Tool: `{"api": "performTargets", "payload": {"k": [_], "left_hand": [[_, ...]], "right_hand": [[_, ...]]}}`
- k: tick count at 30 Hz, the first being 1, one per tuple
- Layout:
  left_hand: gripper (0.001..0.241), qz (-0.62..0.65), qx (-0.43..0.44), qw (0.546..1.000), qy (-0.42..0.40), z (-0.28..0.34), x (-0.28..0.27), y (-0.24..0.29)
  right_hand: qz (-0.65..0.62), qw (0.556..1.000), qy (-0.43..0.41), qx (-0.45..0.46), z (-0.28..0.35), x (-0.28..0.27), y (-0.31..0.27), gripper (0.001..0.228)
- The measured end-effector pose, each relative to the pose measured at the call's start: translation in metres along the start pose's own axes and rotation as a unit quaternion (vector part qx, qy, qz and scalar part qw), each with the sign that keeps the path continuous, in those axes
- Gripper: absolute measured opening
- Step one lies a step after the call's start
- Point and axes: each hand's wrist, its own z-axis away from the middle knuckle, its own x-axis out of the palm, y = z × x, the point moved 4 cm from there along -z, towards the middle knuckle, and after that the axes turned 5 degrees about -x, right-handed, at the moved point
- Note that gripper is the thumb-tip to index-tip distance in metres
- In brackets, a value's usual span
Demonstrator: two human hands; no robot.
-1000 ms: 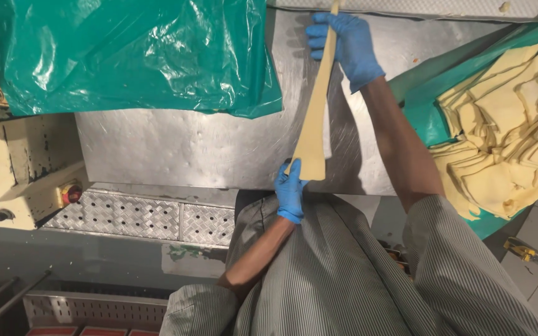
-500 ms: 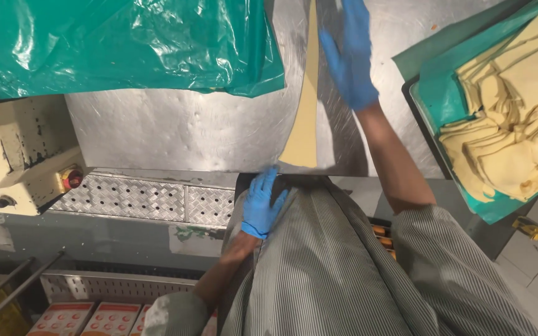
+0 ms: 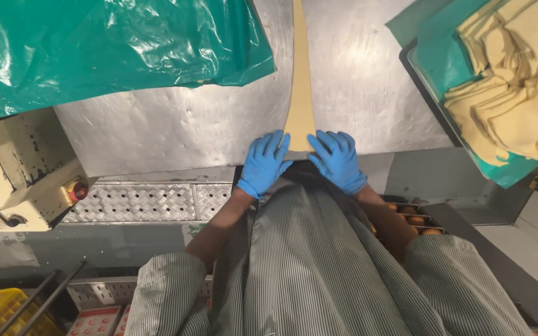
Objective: The recorder is rolling pre-cut triangular pieces of dough into croissants at a bakery station.
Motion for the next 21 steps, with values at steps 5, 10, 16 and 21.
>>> {"api": "performTargets", "payload": {"k": [5,10,16,21], "left_hand": [[0.055,0.112,-0.012,0.992,0.055,-0.001,0.010,0.001],[0.053,0.048,-0.016,0.997,0.065,0.009,0.026,0.008],[0.062,0.003,0.061,0.995,0.080,0.029,0.015,0.036],[0.074,-0.033,0.020,0.999,-0.032,0.030,0.050,0.040]], "right_hand": [[-0.006,0.994,0.011,-0.106,-0.014,-0.014,0.030,0.045],[0.002,0.986,0.010,-0.169,-0.006,-0.016,0.030,0.042],[0.010,0.993,-0.075,-0.092,0.060,0.044,0.018,0.067],[0.118,0.980,-0.119,-0.106,0.073,0.071,0.012,0.073]]}}
